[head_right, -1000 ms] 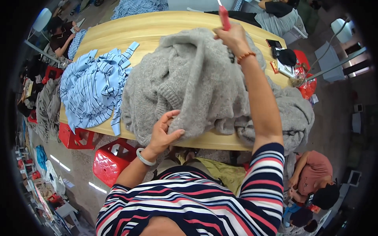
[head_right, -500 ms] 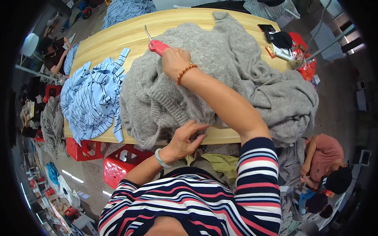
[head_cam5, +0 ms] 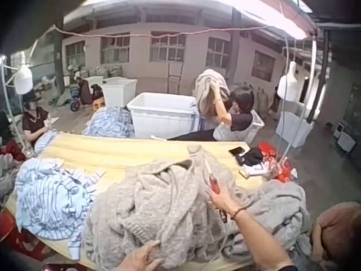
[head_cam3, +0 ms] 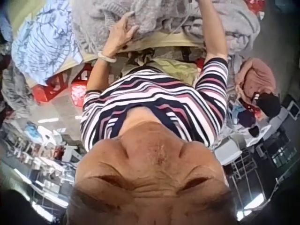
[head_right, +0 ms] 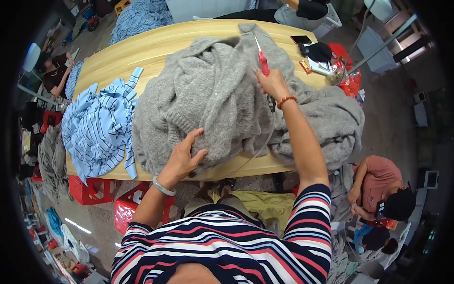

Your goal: Trimming loose threads from garments using scissors.

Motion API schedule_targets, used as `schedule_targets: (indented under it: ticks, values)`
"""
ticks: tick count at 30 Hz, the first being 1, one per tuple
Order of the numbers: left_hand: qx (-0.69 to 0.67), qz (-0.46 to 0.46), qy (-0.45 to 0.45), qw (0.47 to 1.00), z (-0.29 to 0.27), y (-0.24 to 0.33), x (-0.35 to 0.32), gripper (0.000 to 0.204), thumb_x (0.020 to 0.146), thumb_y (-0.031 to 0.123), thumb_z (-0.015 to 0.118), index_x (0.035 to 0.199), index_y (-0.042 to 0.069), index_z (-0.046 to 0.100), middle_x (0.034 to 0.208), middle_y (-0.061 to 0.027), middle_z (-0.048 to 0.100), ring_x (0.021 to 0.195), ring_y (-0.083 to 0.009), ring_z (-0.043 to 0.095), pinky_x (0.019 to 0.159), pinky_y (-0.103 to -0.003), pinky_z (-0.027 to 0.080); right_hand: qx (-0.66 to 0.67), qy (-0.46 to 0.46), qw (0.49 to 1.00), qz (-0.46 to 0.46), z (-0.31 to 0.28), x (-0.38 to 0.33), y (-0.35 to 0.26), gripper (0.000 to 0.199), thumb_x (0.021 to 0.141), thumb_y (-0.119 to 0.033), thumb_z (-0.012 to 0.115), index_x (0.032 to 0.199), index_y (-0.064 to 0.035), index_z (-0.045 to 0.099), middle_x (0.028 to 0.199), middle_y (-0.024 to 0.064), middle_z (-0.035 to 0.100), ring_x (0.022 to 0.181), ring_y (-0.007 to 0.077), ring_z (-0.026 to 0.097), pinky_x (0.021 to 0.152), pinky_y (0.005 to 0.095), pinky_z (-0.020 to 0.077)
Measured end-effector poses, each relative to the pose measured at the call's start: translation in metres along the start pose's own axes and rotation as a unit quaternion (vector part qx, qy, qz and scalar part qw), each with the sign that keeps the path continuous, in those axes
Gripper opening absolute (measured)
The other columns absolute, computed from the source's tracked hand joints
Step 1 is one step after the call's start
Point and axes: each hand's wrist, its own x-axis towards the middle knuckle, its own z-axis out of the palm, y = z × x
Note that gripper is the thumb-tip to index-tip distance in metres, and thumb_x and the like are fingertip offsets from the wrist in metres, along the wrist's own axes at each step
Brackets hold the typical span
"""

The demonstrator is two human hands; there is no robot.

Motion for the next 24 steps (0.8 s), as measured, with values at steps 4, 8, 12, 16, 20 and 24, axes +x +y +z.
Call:
schedule_targets:
  ticks: [4,8,12,16,20,24]
  values:
    - [0.161,0.124,0.077,0.976,0.0,0.011,0.013,0.052,0.08,0.012,0.069,0.127,0.002,0.05,0.134,-0.0207,0.048,0.125,-0.0389,0.045,0.097,-0.042,0.041,-0.187,0.087,0.978,-0.031,-0.027,-0.042,0.022,0.034,0.088,-0.03,0.061,0.093,0.0043,0.061,0.081,0.0231,0.066,0.074,0.0407,0.064,0.069,0.0467,0.0507]
    - [0.264,0.241,0.118,0.927,0.008,0.035,0.064,0.052,0.083,0.016,0.067,0.13,0.004,0.05,0.141,-0.0157,0.042,0.134,-0.036,0.034,0.107,-0.044,0.032,-0.222,0.186,0.942,-0.168,-0.046,-0.094,0.04,0.032,0.087,-0.026,0.061,0.1,0.0019,0.054,0.089,0.0273,0.064,0.088,0.0458,0.061,0.076,0.0503,0.0478]
    - [0.358,0.33,0.024,0.873,0.044,0.014,0.095,0.051,0.084,0.027,0.062,0.128,0.002,0.052,0.136,-0.0157,0.047,0.138,-0.0322,0.03,0.114,-0.052,0.016,-0.114,0.054,0.986,-0.108,-0.044,-0.15,0.039,0.029,0.089,-0.02,0.059,0.109,-0.0001,0.05,0.086,0.0238,0.063,0.083,0.0424,0.063,0.071,0.0465,0.0485]
    - [0.413,0.344,-0.041,0.842,0.063,-0.015,0.099,0.051,0.084,0.028,0.06,0.128,0.003,0.051,0.135,-0.0138,0.048,0.138,-0.0291,0.03,0.115,-0.057,0.01,-0.129,-0.031,0.981,-0.141,-0.034,-0.198,0.031,0.036,0.086,-0.012,0.059,0.117,-0.0044,0.043,0.09,0.0262,0.061,0.087,0.0462,0.059,0.073,0.0484,0.0473]
    - [0.397,0.334,-0.032,0.854,0.06,-0.017,0.099,0.048,0.086,0.029,0.058,0.127,0.004,0.053,0.134,-0.012,0.049,0.135,-0.0324,0.034,0.114,-0.059,0.008,-0.164,-0.091,0.971,-0.15,-0.024,-0.214,0.034,0.032,0.085,-0.01,0.058,0.113,-0.0054,0.045,0.082,0.0255,0.061,0.08,0.045,0.061,0.069,0.0501,0.047]
    - [0.371,0.317,-0.002,0.873,0.051,-0.029,0.106,0.045,0.087,0.031,0.058,0.125,0.007,0.055,0.135,-0.0107,0.049,0.128,-0.0397,0.039,0.113,-0.06,0.008,-0.227,-0.12,0.956,-0.143,-0.022,-0.214,0.009,0.029,0.086,-0.014,0.058,0.11,-0.0075,0.046,0.073,0.0252,0.061,0.071,0.044,0.06,0.066,0.0518,0.0464]
